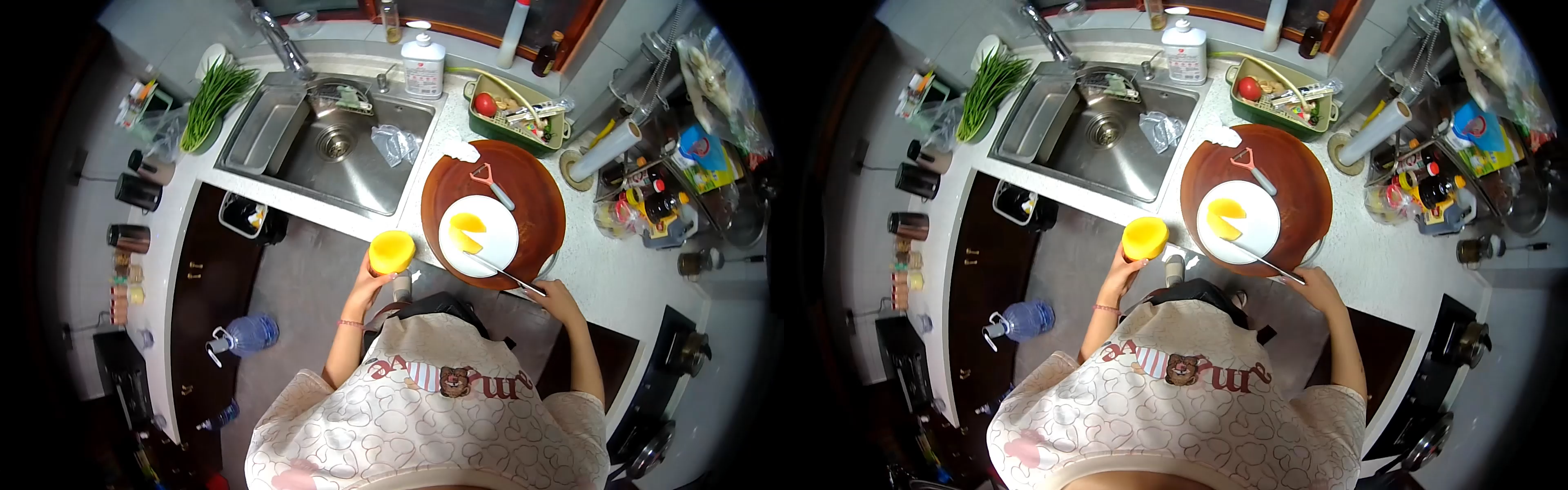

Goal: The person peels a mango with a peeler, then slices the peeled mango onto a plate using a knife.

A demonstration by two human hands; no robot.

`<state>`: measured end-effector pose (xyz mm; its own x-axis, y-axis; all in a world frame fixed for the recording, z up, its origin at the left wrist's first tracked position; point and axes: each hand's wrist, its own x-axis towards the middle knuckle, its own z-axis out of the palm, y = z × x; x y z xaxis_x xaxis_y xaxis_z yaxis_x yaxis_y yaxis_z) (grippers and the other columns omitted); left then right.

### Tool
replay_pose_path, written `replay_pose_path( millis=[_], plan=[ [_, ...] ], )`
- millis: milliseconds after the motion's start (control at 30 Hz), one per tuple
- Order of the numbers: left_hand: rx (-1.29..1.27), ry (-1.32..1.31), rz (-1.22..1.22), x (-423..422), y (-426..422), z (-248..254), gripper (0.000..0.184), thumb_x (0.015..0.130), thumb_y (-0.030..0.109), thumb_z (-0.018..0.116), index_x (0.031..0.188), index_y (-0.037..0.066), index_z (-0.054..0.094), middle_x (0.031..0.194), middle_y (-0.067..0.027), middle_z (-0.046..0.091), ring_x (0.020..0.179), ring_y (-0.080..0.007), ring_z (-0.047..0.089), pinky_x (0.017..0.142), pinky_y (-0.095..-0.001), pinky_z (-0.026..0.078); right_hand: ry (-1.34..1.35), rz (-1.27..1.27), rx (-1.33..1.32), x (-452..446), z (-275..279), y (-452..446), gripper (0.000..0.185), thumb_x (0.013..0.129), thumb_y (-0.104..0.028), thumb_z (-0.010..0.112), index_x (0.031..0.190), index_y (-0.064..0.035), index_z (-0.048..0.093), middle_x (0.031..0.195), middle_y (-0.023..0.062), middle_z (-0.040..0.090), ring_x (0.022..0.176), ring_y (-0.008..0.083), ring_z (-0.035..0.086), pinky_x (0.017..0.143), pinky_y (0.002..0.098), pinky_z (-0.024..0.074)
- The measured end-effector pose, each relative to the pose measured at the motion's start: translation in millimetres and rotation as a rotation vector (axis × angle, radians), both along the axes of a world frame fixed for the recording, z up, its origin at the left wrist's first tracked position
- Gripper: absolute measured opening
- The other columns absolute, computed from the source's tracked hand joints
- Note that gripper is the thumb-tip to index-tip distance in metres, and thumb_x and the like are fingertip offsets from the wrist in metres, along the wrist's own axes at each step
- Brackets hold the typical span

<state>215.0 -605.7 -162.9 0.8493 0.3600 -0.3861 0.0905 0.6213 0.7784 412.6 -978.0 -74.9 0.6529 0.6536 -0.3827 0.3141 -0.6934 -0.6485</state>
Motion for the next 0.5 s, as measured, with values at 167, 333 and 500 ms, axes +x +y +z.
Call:
replay_pose_path(
  millis=[167,333,500],
  plan=[
    [0.019,-0.005,-0.081,12.0,43.7,1.5,0.081,0.070,-0.011,0.071,0.139,0.007,0.033,0.128,-0.0071,0.050,0.120,-0.0185,0.050,0.101,-0.0311,0.042,-0.073,-0.168,0.009,-24.8,3.4,5.9,0.035,0.088,-0.030,0.062,0.088,0.0052,0.065,0.064,0.0185,0.059,0.056,0.0248,0.055,0.057,0.0363,0.0427],
    [0.010,-0.009,-0.169,13.7,81.0,-5.5,0.083,0.069,-0.007,0.074,0.140,0.005,0.031,0.127,-0.0074,0.049,0.119,-0.0194,0.050,0.102,-0.0313,0.042,0.147,-0.505,-0.079,-57.4,-4.0,9.5,0.037,0.092,-0.029,0.058,0.070,0.0017,0.057,0.055,0.0075,0.051,0.048,0.0149,0.049,0.047,0.0308,0.0366],
    [0.011,0.009,-0.264,28.8,100.7,-11.2,0.084,0.069,-0.007,0.073,0.141,0.006,0.031,0.128,-0.0068,0.049,0.119,-0.0189,0.050,0.100,-0.0304,0.043,0.116,-0.693,0.218,-101.2,-28.7,52.0,0.031,0.095,-0.028,0.054,0.076,-0.0027,0.053,0.050,-0.0005,0.043,0.042,0.0073,0.035,0.040,0.0260,0.0276]
  ],
)
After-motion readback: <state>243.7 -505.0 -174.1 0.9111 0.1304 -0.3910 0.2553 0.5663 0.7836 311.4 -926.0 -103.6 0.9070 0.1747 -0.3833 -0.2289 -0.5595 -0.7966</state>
